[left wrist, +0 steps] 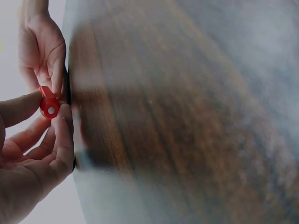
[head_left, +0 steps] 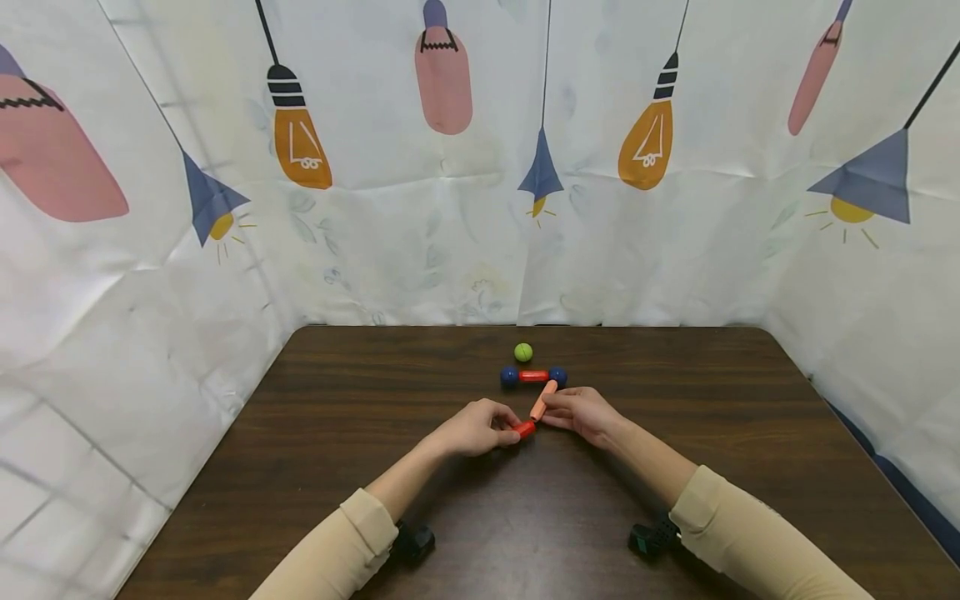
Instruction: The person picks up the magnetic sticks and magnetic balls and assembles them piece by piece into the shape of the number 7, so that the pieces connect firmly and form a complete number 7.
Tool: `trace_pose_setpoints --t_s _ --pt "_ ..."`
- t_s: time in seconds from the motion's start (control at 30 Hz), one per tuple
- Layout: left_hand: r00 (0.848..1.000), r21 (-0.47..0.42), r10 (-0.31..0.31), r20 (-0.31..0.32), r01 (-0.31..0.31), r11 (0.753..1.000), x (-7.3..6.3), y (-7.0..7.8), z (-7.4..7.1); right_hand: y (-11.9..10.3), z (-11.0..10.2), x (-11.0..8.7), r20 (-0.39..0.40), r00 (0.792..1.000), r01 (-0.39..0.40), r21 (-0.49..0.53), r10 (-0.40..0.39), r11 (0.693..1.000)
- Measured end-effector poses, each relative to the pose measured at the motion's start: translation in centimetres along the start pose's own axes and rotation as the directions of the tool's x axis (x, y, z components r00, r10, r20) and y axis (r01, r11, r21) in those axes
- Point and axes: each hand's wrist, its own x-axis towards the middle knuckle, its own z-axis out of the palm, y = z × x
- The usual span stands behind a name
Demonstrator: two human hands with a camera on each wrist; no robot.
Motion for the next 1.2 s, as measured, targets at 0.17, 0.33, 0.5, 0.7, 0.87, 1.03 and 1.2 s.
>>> trace_pose_setpoints --t_s 0.17,0.33,0.5,0.7,0.87,1.03,1.2 --pt "1.0 0.003 -0.011 -0.005 0.011 1.0 0.04 0.03 0.14 0.08 -0.07 0.07 0.009 1.0 -0.001 0.002 0.001 1.0" --pt "0.999 0.011 -0.031 -0.01 0.031 0.999 0.09 0.03 0.25 0.11 -0.08 0.1 0.014 1.0 0.005 0.005 -0.005 1.0" --pt "0.999 0.006 -0.045 -0.012 0.045 0.999 0.06 0.11 0.21 0.04 -0.08 0.07 0.014 1.0 0.002 0.008 -0.003 1.0" --pt "0.999 0.007 -0.043 -0.014 0.043 0.999 0.05 0.12 0.13 -0.04 -0.08 0.05 0.012 1.0 -0.002 0.014 0.002 1.0" --pt "0.999 0.031 -0.027 -0.026 0.028 0.999 0.09 -0.03 0.21 -0.13 -0.1 0.0 0.018 1.0 -0.001 0.011 0.001 1.0" --pt "0.999 0.112 0.021 -0.037 -0.017 0.994 0.1 -0.16 0.21 -0.08 -0.08 0.01 0.014 1.0 -0.004 0.011 0.004 1.0" --pt "0.999 0.164 0.03 -0.037 -0.023 0.986 0.11 -0.21 0.18 0.04 -0.08 0.08 0.002 1.0 -0.009 0.006 0.009 1.0"
